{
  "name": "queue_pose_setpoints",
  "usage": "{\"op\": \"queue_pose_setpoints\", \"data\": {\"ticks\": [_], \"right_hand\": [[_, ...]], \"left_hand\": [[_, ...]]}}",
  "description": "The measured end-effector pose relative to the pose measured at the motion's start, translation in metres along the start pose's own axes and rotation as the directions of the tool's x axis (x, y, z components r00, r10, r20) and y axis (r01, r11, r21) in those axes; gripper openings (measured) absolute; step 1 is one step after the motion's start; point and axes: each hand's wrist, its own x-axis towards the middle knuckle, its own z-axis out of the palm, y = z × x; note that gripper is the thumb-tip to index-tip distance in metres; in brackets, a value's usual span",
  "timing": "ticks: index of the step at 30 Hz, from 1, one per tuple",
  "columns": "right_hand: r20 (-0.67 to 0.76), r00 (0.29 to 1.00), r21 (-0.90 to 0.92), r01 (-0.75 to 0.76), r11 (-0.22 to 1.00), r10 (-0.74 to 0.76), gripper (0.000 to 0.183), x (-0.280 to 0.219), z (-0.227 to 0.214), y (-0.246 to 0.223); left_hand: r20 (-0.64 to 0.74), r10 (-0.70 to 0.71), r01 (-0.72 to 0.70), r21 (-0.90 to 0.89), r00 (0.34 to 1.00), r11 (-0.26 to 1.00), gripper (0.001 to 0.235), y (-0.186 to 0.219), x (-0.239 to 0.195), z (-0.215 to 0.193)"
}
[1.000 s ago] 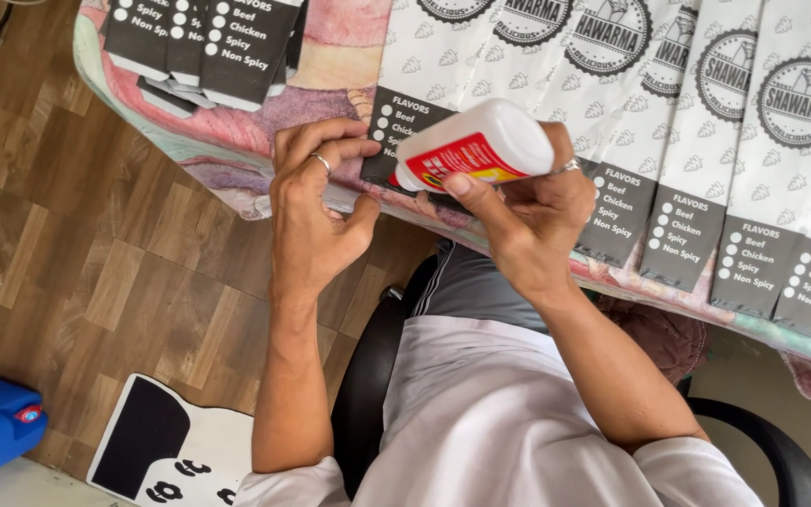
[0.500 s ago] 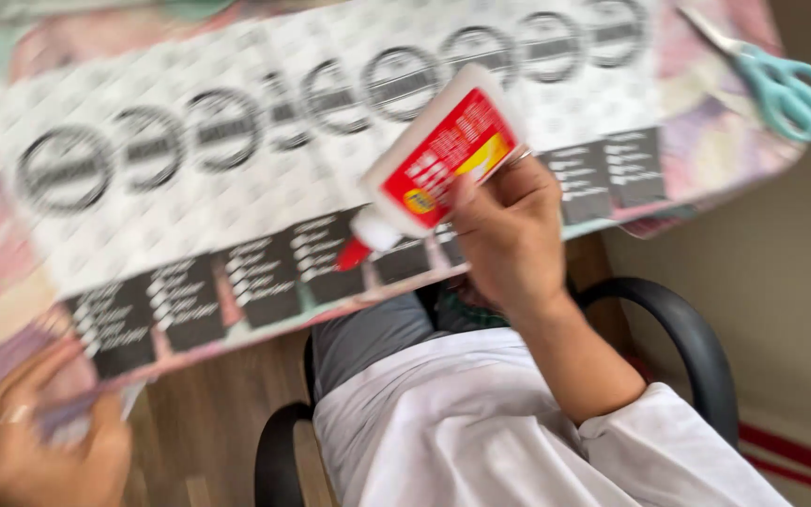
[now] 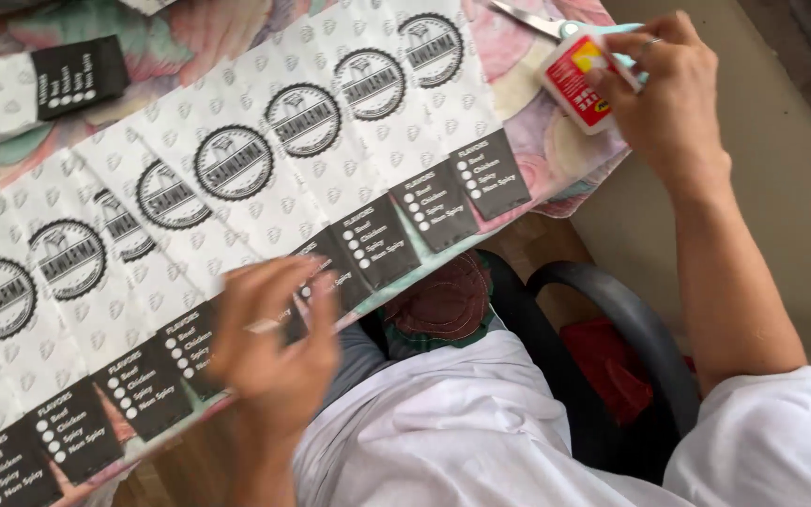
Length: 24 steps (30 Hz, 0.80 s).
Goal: The person folds printed paper sheets into small rectangular packages and secures the edges with glue. They repeatedly pick up a sheet, fold it, apply glue to the flap, and press it closed, then place the finished package on the table.
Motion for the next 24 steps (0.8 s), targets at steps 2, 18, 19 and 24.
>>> {"op": "queue_pose_setpoints", "data": {"ticks": [2,18,19,24], "right_hand": [[-0.151,0.915,-0.212,0.339,0.916,-0.374,0.040,-0.004,-0.004,-0.020],[-0.189,0.794,0.491,0.586,0.645,-0.577,0.015,-0.056,0.018,-0.061],[-0.198,0.793,0.498,0.588,0.638,-0.576,0.012,-0.056,0.018,-0.060],[-0.213,0.783,0.515,0.598,0.614,-0.584,0.009,-0.055,0.018,-0.056]], "left_hand": [[0.019,0.133,-0.127,-0.184,0.991,0.975,0.008,0.027,0.024,0.043],[0.141,0.154,-0.147,-0.061,0.978,0.987,0.018,0.043,0.004,0.163],[0.131,0.158,-0.149,-0.070,0.979,0.986,0.016,0.043,0.004,0.165],[0.118,0.164,-0.155,-0.085,0.979,0.984,0.009,0.041,0.000,0.169]]}}
